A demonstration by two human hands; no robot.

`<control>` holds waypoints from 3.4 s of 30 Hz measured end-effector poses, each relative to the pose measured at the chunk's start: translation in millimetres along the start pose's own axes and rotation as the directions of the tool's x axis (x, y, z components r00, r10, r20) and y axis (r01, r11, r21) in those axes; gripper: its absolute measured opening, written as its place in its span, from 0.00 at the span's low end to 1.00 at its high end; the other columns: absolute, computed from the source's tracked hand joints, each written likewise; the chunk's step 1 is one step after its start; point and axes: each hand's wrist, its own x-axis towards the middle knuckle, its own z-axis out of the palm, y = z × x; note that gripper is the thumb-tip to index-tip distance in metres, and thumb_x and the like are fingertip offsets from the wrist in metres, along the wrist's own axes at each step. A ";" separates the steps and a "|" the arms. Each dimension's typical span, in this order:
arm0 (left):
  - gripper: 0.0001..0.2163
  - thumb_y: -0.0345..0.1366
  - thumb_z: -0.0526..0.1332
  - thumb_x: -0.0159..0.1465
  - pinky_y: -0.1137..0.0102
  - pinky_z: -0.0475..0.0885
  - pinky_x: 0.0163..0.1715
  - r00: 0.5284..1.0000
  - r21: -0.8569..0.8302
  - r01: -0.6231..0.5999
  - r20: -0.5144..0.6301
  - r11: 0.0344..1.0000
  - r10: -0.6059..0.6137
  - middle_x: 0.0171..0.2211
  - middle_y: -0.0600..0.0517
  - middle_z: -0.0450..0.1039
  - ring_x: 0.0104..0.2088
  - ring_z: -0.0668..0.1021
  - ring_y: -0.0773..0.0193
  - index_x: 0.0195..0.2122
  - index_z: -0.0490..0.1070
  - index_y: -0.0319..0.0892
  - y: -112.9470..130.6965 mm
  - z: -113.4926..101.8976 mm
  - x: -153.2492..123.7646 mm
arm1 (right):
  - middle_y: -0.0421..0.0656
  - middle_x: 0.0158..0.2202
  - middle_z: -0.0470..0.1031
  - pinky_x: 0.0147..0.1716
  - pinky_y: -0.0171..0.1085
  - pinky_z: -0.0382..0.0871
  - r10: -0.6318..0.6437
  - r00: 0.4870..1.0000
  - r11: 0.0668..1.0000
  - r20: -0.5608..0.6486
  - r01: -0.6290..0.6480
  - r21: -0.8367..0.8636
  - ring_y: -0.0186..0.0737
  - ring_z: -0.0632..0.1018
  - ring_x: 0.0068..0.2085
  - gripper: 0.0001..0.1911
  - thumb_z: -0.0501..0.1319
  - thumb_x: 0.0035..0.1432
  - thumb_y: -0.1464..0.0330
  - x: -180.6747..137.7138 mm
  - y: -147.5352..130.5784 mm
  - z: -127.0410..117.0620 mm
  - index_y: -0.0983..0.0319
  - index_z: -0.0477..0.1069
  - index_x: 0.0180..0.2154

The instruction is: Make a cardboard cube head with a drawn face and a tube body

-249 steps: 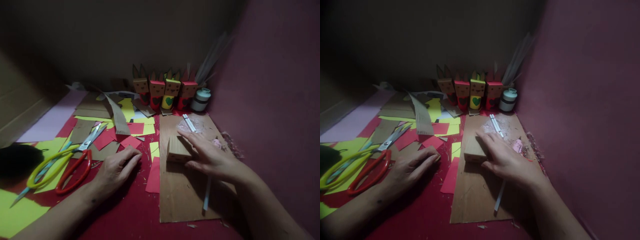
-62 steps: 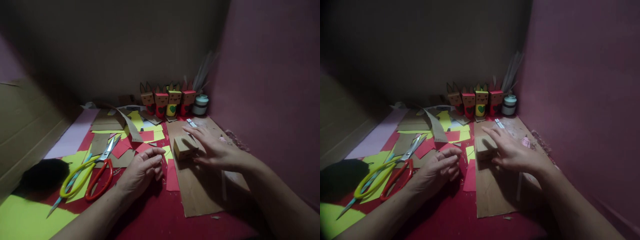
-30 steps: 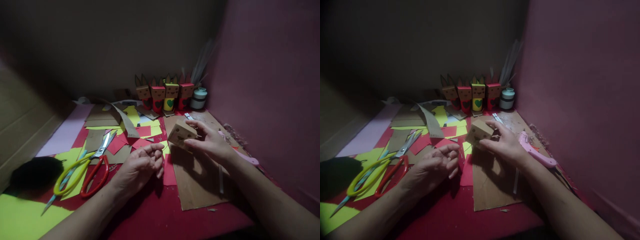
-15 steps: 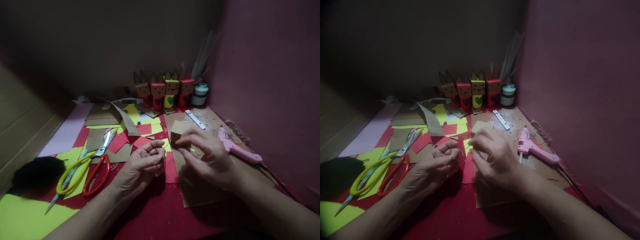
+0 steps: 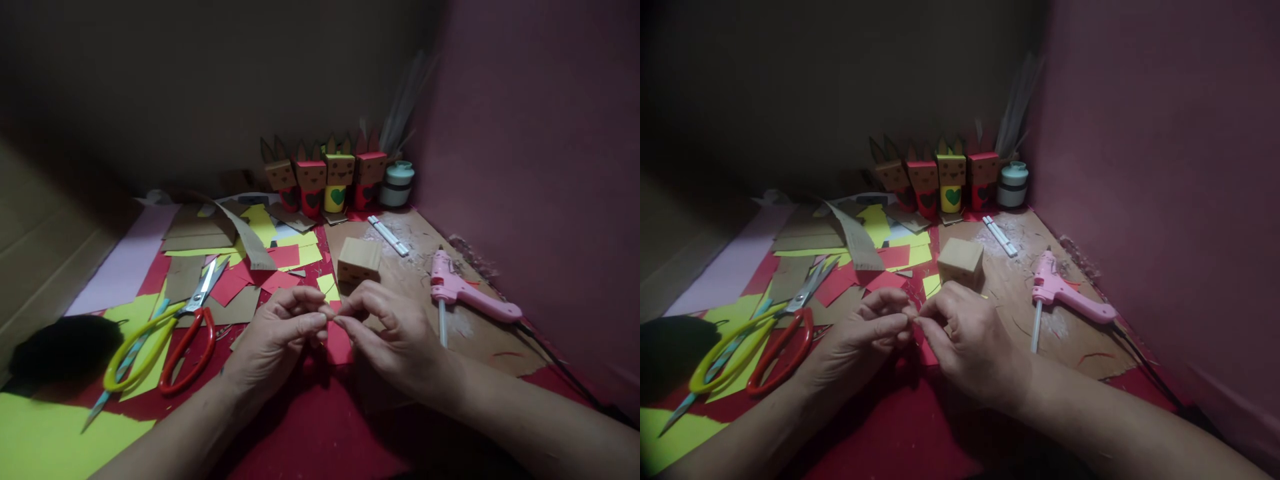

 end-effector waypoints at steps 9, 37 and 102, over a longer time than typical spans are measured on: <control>0.08 0.27 0.75 0.52 0.80 0.75 0.21 0.998 0.066 -0.019 0.065 0.998 0.014 0.28 0.54 0.83 0.20 0.80 0.70 0.32 0.82 0.44 6.5 5.4 -7.6 | 0.45 0.28 0.72 0.28 0.35 0.68 -0.013 0.998 1.000 0.064 0.013 -0.003 0.36 0.73 0.29 0.07 0.58 0.62 0.79 -1.2 -3.0 -8.4 0.67 0.71 0.32; 0.10 0.35 0.75 0.52 0.78 0.66 0.18 1.000 0.039 0.009 -0.020 0.999 -0.008 0.21 0.56 0.72 0.17 0.70 0.74 0.33 0.79 0.39 3.4 -2.9 7.9 | 0.37 0.20 0.66 0.20 0.37 0.63 -0.466 0.854 0.877 0.231 0.481 -0.010 0.34 0.64 0.21 0.18 0.54 0.66 0.74 -25.4 -26.7 28.8 0.60 0.71 0.23; 0.28 0.30 0.64 0.66 0.72 0.75 0.37 0.818 0.532 -0.440 0.570 0.724 0.078 0.43 0.55 0.73 0.35 0.76 0.67 0.63 0.65 0.69 8.3 -6.4 -19.9 | 0.42 0.31 0.71 0.31 0.34 0.69 -0.101 0.994 0.988 -0.046 0.106 0.116 0.35 0.73 0.32 0.08 0.56 0.60 0.81 -6.6 -9.0 -18.4 0.63 0.67 0.36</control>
